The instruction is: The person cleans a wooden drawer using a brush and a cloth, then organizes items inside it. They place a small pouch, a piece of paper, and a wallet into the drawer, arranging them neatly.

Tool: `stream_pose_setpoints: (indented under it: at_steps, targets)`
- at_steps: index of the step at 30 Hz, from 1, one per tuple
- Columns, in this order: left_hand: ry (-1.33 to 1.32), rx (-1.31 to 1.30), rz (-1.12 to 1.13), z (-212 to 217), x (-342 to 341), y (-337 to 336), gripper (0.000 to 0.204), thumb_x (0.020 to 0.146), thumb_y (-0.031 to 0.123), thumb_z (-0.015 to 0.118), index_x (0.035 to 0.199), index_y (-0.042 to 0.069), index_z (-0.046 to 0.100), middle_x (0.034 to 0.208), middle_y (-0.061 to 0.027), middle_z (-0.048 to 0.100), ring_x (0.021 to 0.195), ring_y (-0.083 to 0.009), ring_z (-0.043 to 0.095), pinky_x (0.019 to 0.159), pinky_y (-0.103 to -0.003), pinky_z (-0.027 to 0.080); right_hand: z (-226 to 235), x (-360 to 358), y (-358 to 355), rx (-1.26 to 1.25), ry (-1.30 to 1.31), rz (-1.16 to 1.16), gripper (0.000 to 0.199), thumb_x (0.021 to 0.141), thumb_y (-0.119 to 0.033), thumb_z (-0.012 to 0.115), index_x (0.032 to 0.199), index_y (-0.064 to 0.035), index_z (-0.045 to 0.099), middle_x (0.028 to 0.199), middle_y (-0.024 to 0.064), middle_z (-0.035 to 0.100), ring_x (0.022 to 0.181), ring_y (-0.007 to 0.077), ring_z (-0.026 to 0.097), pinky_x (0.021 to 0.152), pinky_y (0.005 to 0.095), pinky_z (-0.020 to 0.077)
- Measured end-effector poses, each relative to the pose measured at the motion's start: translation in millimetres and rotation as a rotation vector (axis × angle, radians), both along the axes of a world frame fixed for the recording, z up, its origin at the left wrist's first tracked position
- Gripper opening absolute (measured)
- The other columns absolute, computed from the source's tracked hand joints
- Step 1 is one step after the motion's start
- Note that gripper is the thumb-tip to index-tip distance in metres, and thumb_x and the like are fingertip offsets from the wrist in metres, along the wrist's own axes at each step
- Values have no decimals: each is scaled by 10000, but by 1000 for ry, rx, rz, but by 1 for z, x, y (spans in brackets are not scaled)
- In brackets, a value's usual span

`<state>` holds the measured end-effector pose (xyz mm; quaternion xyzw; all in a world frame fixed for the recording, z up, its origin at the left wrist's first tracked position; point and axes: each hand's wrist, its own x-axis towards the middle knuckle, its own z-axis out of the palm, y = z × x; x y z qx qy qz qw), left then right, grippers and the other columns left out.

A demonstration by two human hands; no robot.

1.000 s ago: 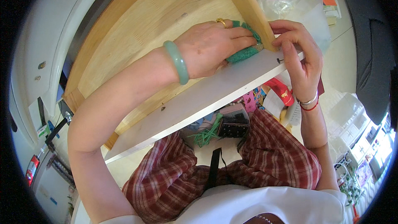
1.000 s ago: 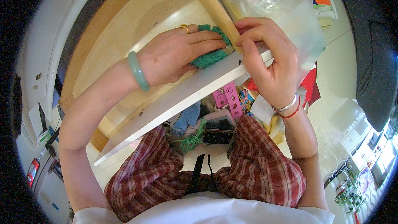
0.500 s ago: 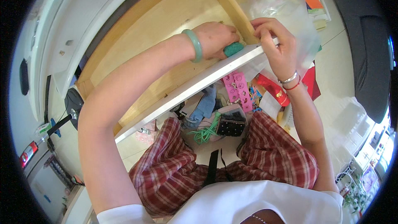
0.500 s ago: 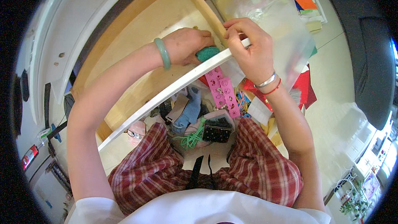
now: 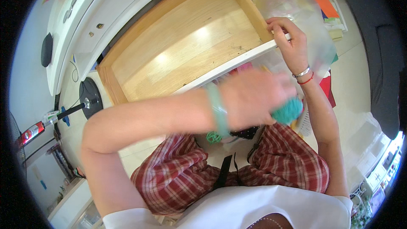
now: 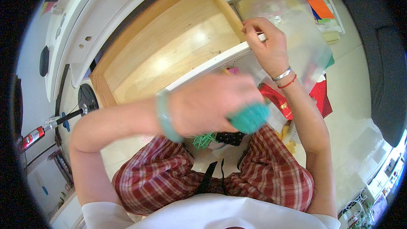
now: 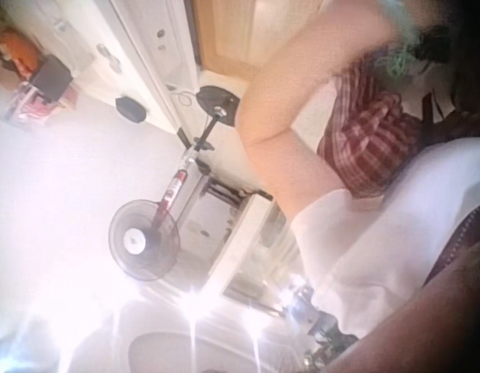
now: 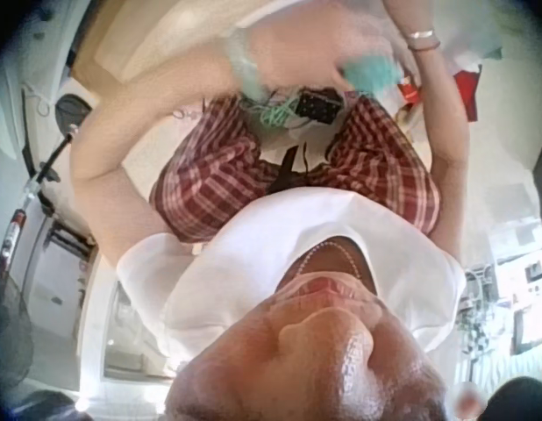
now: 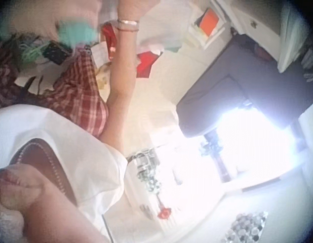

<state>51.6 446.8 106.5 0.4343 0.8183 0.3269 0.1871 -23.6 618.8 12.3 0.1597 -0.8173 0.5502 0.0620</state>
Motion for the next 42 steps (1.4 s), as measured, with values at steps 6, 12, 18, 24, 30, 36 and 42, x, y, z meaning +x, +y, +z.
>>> stream_pose_setpoints:
  at_steps: [6,12,18,24,30,36,42]
  targets:
    - [404,-320,-89,-101,78,46,439,869,149,503,1296,47,515,1484,-208,366,1065,-296,567,866,-369,478,4,0,-4,46,-50,58,162,918,-96,543,927,38,634,949,105,687,820,144,647,758,275,504]
    - [174,44,136,-13,17,-17,402,806,98,584,1208,88,595,1215,-128,510,1080,-300,528,889,-384,459,8,6,3,79,-106,29,145,925,-70,525,912,40,619,1020,105,675,800,146,628,724,269,492]
    - [179,84,829,-71,-63,-135,448,852,186,684,1283,107,593,1075,-146,607,954,-295,594,840,-365,500,7,8,3,80,-114,4,131,929,-42,497,928,26,610,1049,105,671,822,126,603,749,255,473]
    - [-60,114,910,-139,-84,-106,373,916,202,620,1279,116,598,1092,-133,670,961,-310,641,891,-383,495,6,11,3,77,-130,15,147,931,-32,465,910,24,599,1090,132,661,876,159,615,774,271,477]
    - [378,33,461,-138,-62,-42,338,878,210,634,1189,77,625,1242,-135,589,1138,-294,531,966,-379,429,3,10,4,76,-108,30,160,943,-55,460,879,21,585,1101,168,654,978,208,627,825,296,479]
    - [-443,180,827,-100,-89,-85,330,899,269,681,1158,67,647,999,-22,658,872,-110,604,760,-239,487,1,10,6,74,-90,37,160,957,-85,490,866,15,575,1098,184,653,973,211,627,812,300,482]
    - [-74,495,1110,-109,-114,-102,336,854,264,742,1108,67,644,923,3,635,813,-66,575,698,-221,486,2,9,5,64,-54,44,155,948,-81,501,862,17,584,1085,175,657,926,206,638,775,283,486]
